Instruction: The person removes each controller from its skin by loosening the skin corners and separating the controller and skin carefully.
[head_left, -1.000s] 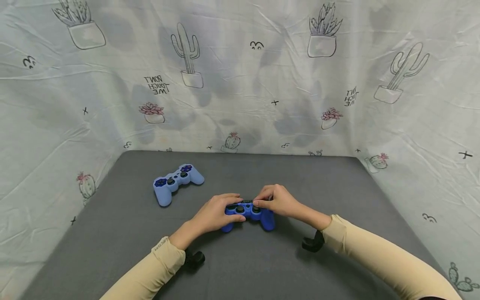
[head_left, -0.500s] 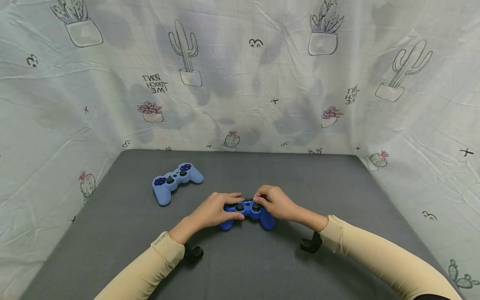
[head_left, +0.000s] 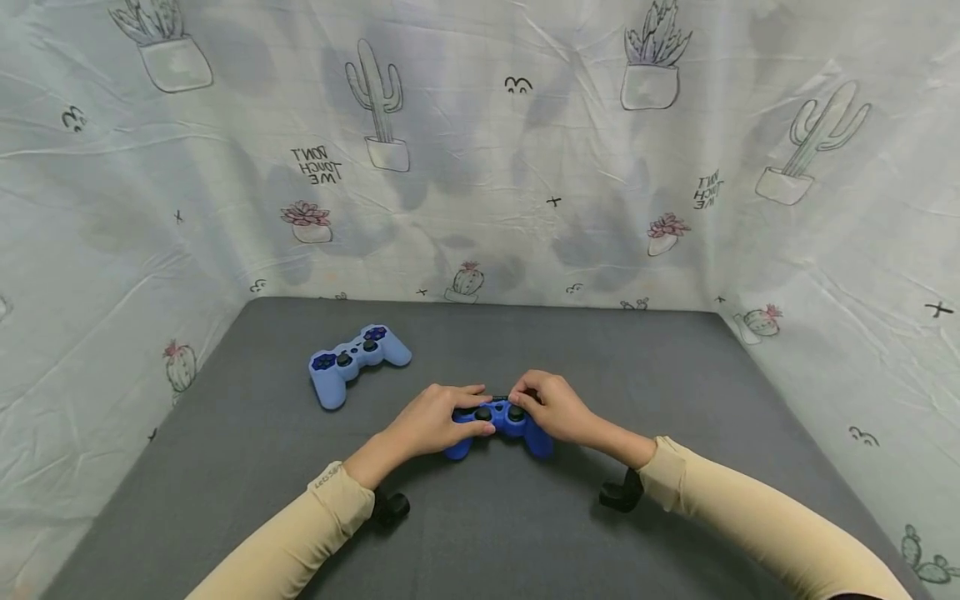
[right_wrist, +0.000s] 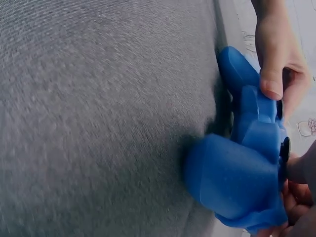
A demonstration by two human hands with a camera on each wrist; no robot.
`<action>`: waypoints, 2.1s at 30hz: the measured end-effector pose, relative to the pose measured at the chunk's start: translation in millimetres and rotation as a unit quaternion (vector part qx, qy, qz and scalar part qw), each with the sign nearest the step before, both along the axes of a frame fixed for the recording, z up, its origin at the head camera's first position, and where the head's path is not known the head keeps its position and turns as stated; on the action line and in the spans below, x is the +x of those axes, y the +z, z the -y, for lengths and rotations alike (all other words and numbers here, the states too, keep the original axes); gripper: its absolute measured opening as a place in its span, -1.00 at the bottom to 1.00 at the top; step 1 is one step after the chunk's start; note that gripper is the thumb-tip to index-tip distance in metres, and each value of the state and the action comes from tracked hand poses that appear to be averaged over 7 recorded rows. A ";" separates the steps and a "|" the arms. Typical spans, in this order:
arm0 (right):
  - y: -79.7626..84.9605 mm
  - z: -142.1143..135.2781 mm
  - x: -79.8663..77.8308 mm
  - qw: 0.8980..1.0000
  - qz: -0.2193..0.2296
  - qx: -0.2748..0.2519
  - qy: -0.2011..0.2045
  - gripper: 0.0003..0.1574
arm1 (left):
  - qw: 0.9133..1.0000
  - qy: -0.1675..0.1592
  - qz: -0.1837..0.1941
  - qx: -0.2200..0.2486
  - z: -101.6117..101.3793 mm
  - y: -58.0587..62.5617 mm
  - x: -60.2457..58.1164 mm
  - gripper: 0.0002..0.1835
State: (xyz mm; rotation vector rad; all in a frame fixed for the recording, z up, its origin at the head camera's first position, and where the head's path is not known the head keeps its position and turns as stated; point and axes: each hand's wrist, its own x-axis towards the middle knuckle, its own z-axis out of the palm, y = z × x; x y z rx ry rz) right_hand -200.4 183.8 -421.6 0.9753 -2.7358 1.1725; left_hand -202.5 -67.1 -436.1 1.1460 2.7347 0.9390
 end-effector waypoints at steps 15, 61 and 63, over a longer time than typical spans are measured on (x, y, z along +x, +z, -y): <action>-8.3 0.3 9.5 0.996 -0.074 -0.043 -0.023 -0.89 | 0.998 0.040 -0.027 -0.045 -0.1 -0.6 -1.1 -0.39; 8.6 -1.9 22.7 0.997 0.019 0.018 -0.078 -0.33 | 0.999 0.027 0.019 -0.030 -1.4 4.7 -6.2 -0.38; 7.8 -1.9 23.4 0.996 0.036 0.018 -0.078 -0.17 | 0.999 0.027 0.019 -0.026 -0.5 4.5 -6.3 -0.38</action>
